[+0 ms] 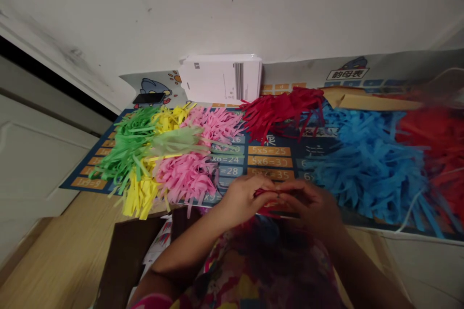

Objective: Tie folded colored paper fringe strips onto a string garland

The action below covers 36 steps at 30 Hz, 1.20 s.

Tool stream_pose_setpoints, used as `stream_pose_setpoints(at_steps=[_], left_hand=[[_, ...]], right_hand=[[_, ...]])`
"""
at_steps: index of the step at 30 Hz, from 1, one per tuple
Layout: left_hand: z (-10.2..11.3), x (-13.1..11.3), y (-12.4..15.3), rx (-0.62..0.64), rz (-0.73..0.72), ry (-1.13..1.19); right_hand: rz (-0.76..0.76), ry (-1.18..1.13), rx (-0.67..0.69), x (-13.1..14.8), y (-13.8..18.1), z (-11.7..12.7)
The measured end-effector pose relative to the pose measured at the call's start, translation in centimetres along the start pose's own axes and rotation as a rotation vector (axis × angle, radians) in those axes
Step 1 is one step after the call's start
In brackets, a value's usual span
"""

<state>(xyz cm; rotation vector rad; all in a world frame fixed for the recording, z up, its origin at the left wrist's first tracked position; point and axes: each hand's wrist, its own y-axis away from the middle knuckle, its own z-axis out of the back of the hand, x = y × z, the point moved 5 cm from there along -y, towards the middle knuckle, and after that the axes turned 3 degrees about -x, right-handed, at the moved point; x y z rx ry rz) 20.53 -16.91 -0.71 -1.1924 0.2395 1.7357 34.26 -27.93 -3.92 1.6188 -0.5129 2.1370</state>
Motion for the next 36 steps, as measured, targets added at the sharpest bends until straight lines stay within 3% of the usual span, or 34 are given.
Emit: stream_pose_setpoints(at_steps=[3,8,17,22,31,36], left_hand=[[0.2,0.3,-0.1,0.011,-0.002,0.041],[0.1,0.2,-0.2,0.040,-0.066,0.077],[-0.4,0.4,-0.4,0.122,-0.046,0.078],[-0.5,-0.3,-0.5,0.164,-0.129,0.076],[-0.2,-0.2,-0.2,0.016,-0.132,0.011],[-0.4,-0.7,-0.2,-0.004,-0.198,0.031]], right_hand=[[-0.052,-0.113,0.051,-0.2,-0.1,-0.1],[-0.066,-0.202,0.012,-0.5,-0.3,0.0],[-0.165,-0.224,-0.013,-1.3,0.4,0.2],[-0.135,-0.178,0.015,-1.7,0.7,0.2],[0.075,0.031,-0.057,-0.8,0.6,0.8],[0.183,0.065,-0.074,-0.6,0.9,1.1]])
